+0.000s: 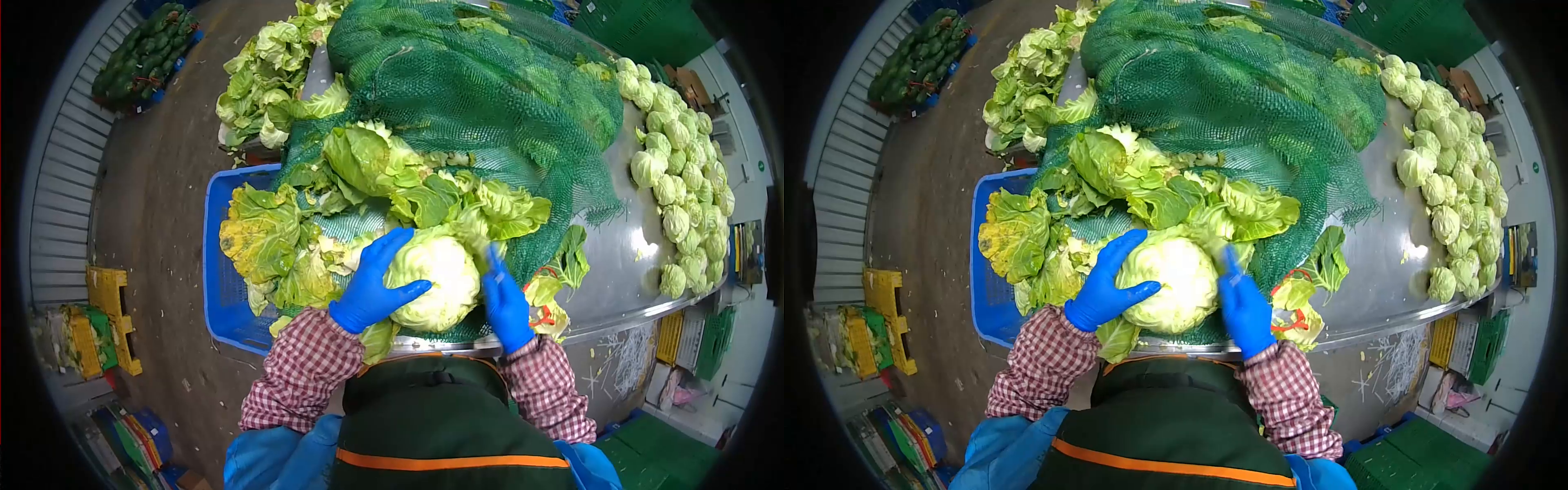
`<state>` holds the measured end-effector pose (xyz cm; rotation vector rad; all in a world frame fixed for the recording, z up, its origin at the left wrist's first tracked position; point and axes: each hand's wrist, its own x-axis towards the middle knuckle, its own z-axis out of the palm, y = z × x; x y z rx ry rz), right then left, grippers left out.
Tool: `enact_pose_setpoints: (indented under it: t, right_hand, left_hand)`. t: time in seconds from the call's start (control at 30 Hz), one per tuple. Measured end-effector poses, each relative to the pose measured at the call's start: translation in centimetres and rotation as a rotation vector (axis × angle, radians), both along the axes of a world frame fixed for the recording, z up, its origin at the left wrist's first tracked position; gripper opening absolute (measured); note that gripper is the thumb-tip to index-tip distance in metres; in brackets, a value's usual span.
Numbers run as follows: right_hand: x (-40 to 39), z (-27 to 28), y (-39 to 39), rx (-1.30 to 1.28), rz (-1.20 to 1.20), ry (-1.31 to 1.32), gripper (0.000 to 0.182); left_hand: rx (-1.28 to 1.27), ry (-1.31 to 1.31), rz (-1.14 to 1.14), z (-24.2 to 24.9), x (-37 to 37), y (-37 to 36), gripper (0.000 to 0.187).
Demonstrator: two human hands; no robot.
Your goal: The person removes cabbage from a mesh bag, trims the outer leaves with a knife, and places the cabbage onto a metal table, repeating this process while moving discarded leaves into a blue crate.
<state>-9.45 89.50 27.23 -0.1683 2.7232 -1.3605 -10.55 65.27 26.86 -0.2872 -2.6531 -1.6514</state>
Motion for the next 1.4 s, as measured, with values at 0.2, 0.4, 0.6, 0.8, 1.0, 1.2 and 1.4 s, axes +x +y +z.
enact_pose_setpoints:
  t: [0.2, 0.4, 0.6, 0.8, 1.0, 1.2, 1.4]
  right_hand:
    - [-2.1, -2.1, 1.0, -0.514, -0.157, -0.375, 0.050]
    - [1.4, -0.7, -2.0, -0.427, -0.078, -0.391, 0.051]
    - [1.3, 2.4, -0.5, -0.217, -0.008, -0.040, 0.047]
    - [5.3, 4.9, -1.6, 0.130, 0.068, -0.111, 0.048]
    - [4.2, -4.6, 7.6, 0.000, -0.282, -0.117, 0.043]
    - [4.9, 2.6, -1.4, -0.045, -0.128, -0.155, 0.053]
    - [2.8, -2.5, 3.8, 0.000, -0.029, -0.211, 0.048]
  left_hand:
    - [0.548, -0.209, 0.407, -3.1, 3.3, -0.7, 0.069]
    - [0.085, -0.325, 0.402, 0.0, 9.6, -2.2, 0.074]
    - [-0.295, 0.094, -0.300, 1.6, 1.3, -3.1, 0.101]
    - [-0.499, -0.023, 0.120, 2.9, 6.0, 4.7, 0.107]
    - [-0.491, 0.044, 0.125, 1.9, 5.9, 4.6, 0.109]
    - [-0.478, 0.014, 0.149, 2.3, 5.8, 5.5, 0.116]
    - [-0.421, -0.015, 0.132, 1.9, 6.2, 4.6, 0.113]
